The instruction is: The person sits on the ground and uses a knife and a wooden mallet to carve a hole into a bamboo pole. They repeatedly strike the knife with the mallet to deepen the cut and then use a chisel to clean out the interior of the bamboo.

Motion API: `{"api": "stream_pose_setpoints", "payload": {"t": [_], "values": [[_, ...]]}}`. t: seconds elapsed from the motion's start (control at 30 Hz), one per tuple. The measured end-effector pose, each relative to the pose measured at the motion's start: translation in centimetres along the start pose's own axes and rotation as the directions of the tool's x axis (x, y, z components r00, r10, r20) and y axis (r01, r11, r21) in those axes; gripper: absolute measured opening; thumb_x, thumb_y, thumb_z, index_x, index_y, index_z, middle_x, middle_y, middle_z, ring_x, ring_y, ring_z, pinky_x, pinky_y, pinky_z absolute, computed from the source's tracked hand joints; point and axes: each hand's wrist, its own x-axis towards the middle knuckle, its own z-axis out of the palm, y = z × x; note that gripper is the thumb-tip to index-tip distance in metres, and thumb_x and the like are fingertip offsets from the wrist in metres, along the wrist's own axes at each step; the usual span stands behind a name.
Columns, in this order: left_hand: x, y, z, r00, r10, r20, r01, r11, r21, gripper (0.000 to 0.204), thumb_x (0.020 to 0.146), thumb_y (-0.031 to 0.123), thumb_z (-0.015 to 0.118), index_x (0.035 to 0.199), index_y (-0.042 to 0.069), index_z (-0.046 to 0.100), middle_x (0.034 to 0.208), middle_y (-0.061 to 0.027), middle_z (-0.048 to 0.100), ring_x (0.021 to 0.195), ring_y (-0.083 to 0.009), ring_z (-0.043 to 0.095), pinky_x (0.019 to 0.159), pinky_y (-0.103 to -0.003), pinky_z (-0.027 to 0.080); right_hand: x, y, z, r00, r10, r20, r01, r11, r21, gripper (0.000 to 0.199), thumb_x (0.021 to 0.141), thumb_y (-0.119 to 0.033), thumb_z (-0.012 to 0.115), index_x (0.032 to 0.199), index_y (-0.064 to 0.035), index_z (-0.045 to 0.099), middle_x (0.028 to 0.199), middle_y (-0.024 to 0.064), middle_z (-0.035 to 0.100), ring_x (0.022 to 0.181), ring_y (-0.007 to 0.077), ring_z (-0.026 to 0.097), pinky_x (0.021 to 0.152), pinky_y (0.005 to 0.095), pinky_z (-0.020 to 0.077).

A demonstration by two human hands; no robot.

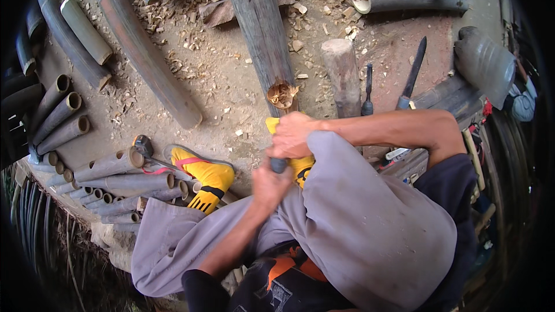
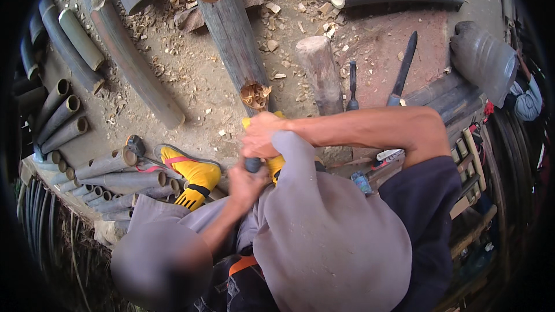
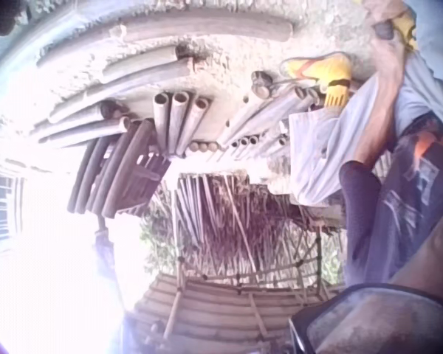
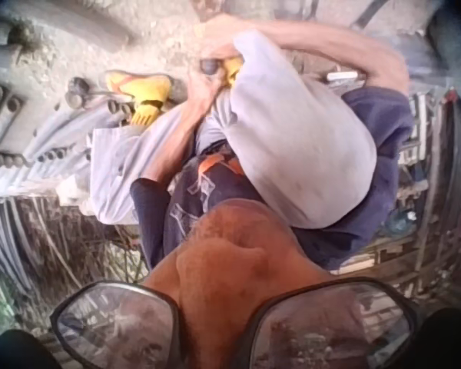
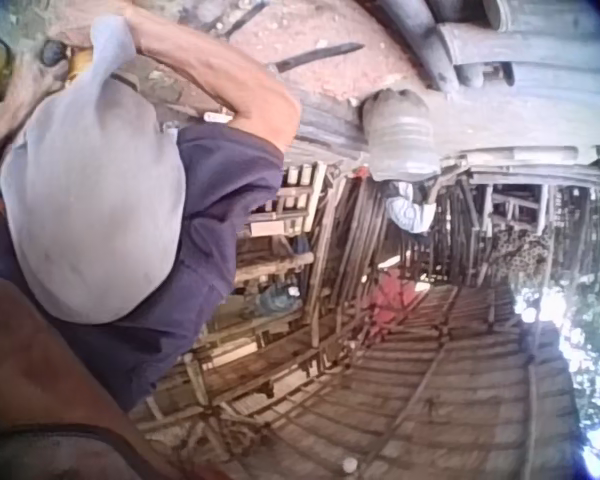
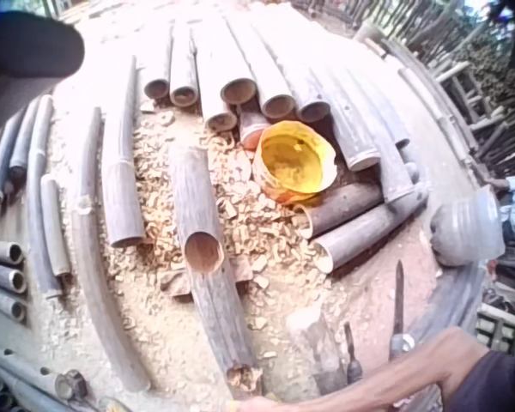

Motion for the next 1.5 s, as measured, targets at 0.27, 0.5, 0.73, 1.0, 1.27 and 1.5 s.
{"api": "stream_pose_setpoints", "payload": {"t": [0.27, 0.5, 0.73, 1.0, 1.27, 1.5], "values": [[0.6, 3.0, -1.1, 0.893, 0.444, -0.075, -0.438, 0.895, 0.082, 0.038, 0.069, 0.017, 0.072, 0.101, 0.000, 0.060, 0.077, -0.0220, 0.065, 0.071, -0.0371, 0.066, 0.064, -0.042, 0.052, -6.6, -3.0, -2.6, 0.857, 0.001, -0.515, -0.098, 0.982, -0.161, 0.041, 0.070, -0.018, 0.065, 0.110, -0.0099, 0.058, 0.097, 0.0112, 0.060, 0.102, 0.0265, 0.059, 0.090, 0.0438, 0.0461], [2.1, 9.1, 0.6, 0.509, 0.835, -0.208, -0.812, 0.546, 0.206, 0.060, 0.071, 0.023, 0.075, 0.118, -0.004, 0.052, 0.093, -0.0197, 0.062, 0.085, -0.0311, 0.063, 0.076, -0.038, 0.052, -8.2, -5.7, 0.7, 0.195, 0.775, -0.601, 0.186, 0.572, 0.799, 0.057, 0.082, -0.017, 0.064, 0.132, 0.0001, 0.043, 0.120, 0.0160, 0.056, 0.112, 0.0254, 0.053, 0.094, 0.0391, 0.0429], [4.1, 6.0, 0.5, 0.857, 0.424, 0.291, -0.223, 0.816, -0.533, 0.069, 0.076, 0.039, 0.074, 0.118, -0.010, 0.050, 0.105, -0.0186, 0.061, 0.091, -0.0239, 0.064, 0.078, -0.034, 0.054, -8.0, -7.9, 8.2, 0.222, 0.860, -0.459, -0.307, 0.509, 0.804, 0.057, 0.077, -0.009, 0.058, 0.133, -0.0146, 0.050, 0.100, 0.0175, 0.060, 0.093, 0.0359, 0.060, 0.084, 0.0404, 0.0482], [8.4, 10.3, 3.1, 0.931, 0.264, 0.252, -0.081, 0.823, -0.563, 0.033, 0.089, 0.025, 0.058, 0.089, -0.008, 0.063, 0.081, -0.0152, 0.066, 0.066, -0.0215, 0.066, 0.054, -0.030, 0.055, -9.3, -5.5, 5.1, 0.188, 0.795, -0.577, -0.650, 0.541, 0.534, 0.053, 0.076, -0.022, 0.070, 0.127, -0.0205, 0.055, 0.096, 0.0141, 0.062, 0.088, 0.0336, 0.062, 0.078, 0.0426, 0.0494], [7.9, 8.8, 3.2, 0.842, 0.508, 0.181, 0.196, 0.025, -0.980, 0.028, 0.094, 0.015, 0.055, 0.116, -0.002, 0.053, 0.114, -0.0125, 0.060, 0.107, -0.0222, 0.059, 0.095, -0.036, 0.050, -9.7, -2.9, -4.4, 0.695, 0.481, -0.535, -0.689, 0.660, -0.301, 0.031, 0.075, -0.019, 0.067, 0.103, -0.0093, 0.061, 0.084, 0.0111, 0.064, 0.076, 0.0272, 0.064, 0.069, 0.0376, 0.0480], [9.4, 7.2, 4.2, 0.742, 0.657, 0.134, 0.429, -0.313, -0.847, 0.032, 0.095, 0.015, 0.055, 0.123, 0.001, 0.051, 0.124, -0.0102, 0.057, 0.115, -0.0193, 0.054, 0.104, -0.035, 0.043, -6.7, -3.2, -4.9, 0.747, 0.251, -0.616, -0.642, 0.514, -0.569, 0.023, 0.071, -0.016, 0.064, 0.094, -0.0140, 0.064, 0.083, 0.0043, 0.063, 0.077, 0.0201, 0.061, 0.072, 0.0306, 0.0450]]}}
